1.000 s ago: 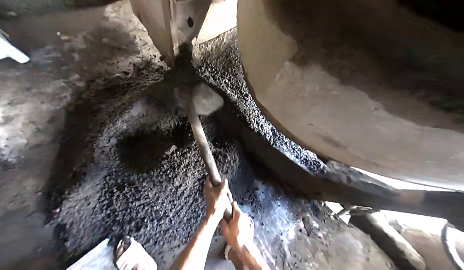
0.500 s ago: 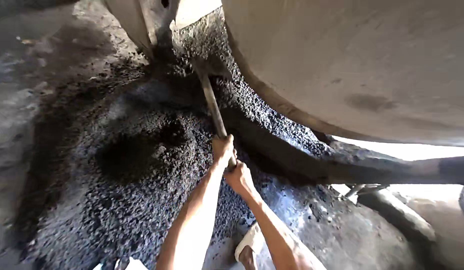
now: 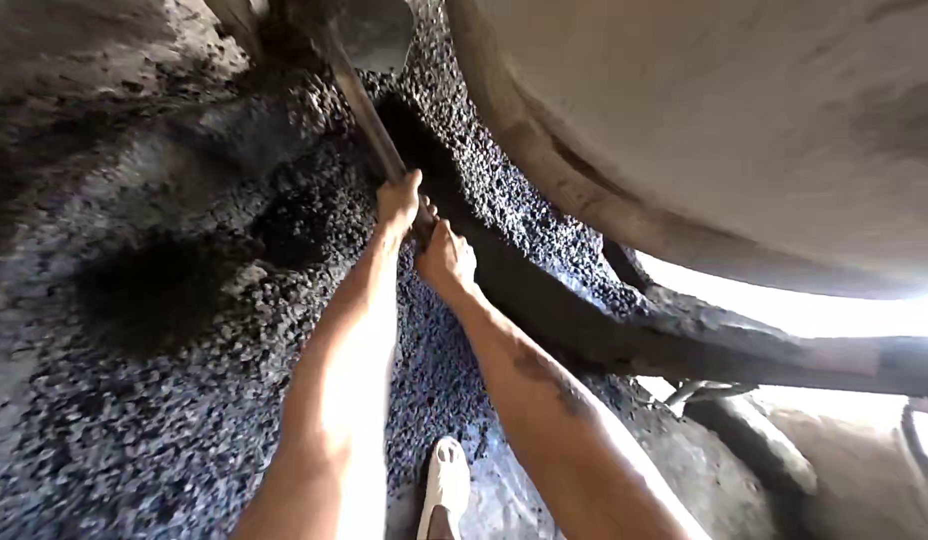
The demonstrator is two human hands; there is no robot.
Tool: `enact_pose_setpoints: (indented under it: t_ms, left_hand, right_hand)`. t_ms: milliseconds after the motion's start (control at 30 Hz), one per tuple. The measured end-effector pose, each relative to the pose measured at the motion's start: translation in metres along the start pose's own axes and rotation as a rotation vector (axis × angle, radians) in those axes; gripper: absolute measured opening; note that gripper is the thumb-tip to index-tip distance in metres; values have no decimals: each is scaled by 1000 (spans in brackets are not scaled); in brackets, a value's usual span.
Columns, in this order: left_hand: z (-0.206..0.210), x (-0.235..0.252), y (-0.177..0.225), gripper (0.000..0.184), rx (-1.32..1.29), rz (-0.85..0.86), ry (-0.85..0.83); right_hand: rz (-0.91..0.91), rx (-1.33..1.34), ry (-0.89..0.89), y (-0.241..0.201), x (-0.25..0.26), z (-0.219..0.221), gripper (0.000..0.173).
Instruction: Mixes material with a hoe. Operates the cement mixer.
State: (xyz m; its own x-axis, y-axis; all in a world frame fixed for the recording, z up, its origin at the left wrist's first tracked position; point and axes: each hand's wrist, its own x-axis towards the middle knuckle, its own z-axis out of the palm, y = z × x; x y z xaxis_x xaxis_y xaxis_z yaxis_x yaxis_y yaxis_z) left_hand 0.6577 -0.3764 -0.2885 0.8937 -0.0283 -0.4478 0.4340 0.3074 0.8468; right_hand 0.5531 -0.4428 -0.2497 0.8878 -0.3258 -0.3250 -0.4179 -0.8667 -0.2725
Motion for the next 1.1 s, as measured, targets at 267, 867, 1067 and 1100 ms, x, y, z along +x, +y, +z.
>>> enact_pose_setpoints:
  t_ms: [267, 867, 1067, 1100]
  left_hand:
    - [36, -120, -145, 45, -29, -176, -108]
    - [55, -149, -136, 37, 45, -355, -294]
    - [45, -240, -140, 38, 158, -424, -349]
    - [32, -249, -136, 36, 185, -431, -353]
  right_hand:
    - [241, -39, -112, 127, -102, 61, 65]
    - [487, 65, -60, 123, -140, 46, 58]
    - [596, 161, -13, 122, -232, 35, 42]
    - [602, 198, 2, 110, -245, 40, 41]
